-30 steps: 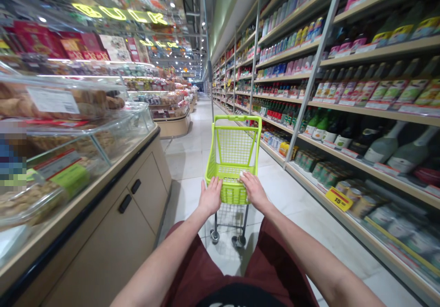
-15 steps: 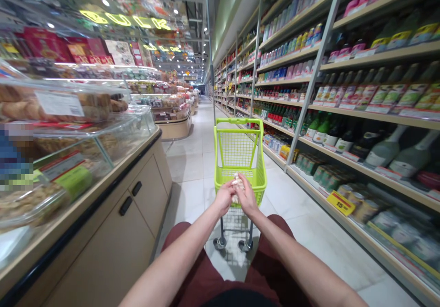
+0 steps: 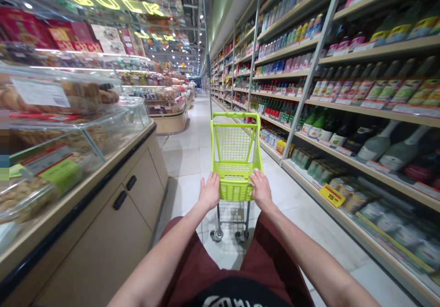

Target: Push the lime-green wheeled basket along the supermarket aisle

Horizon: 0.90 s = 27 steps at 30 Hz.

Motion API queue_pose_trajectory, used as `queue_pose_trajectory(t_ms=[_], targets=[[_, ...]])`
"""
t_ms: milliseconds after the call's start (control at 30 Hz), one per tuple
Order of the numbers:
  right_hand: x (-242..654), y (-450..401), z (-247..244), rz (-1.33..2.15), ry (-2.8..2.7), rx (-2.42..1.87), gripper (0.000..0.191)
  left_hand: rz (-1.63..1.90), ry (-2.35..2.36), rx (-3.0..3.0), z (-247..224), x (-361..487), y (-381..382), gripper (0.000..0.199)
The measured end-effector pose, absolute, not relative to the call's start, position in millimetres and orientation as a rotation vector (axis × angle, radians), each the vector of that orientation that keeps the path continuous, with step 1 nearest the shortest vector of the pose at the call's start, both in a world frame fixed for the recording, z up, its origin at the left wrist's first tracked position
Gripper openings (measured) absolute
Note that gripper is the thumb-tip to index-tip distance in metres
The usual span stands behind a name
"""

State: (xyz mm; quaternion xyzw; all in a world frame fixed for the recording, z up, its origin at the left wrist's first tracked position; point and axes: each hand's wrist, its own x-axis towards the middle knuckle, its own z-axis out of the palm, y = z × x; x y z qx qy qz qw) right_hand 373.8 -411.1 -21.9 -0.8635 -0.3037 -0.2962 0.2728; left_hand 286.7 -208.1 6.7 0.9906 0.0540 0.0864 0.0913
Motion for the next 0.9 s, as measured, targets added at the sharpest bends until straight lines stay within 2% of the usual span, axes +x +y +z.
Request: queue_pose_trajectory(t_ms=[233,333,533,767,900], targets=[[351,-332,-36,-0.700,-1.214,-2.239,0.031,0.239,0.043,3.130,-2,286,-195,0.060],[362,-351,-34,-0.713,-1.240,-2.250,0.034,0.300,0.058,3.158,-7,284,-185,0.061],[392,-411,-26,-0.891,-0.861,-2.278,0.040,0.283,0.053,3.155,-8,281,-180,0.065],[369,-372,-24,-0.796,-1.025,-2.323,0.036,0.236,0.088,3.177,-3,282,-185,0.065],[377,-390,-20,-0.738,-1.127,-2.371,0.037,0.268,0.084,3.179,-1,280,-181,0.065]])
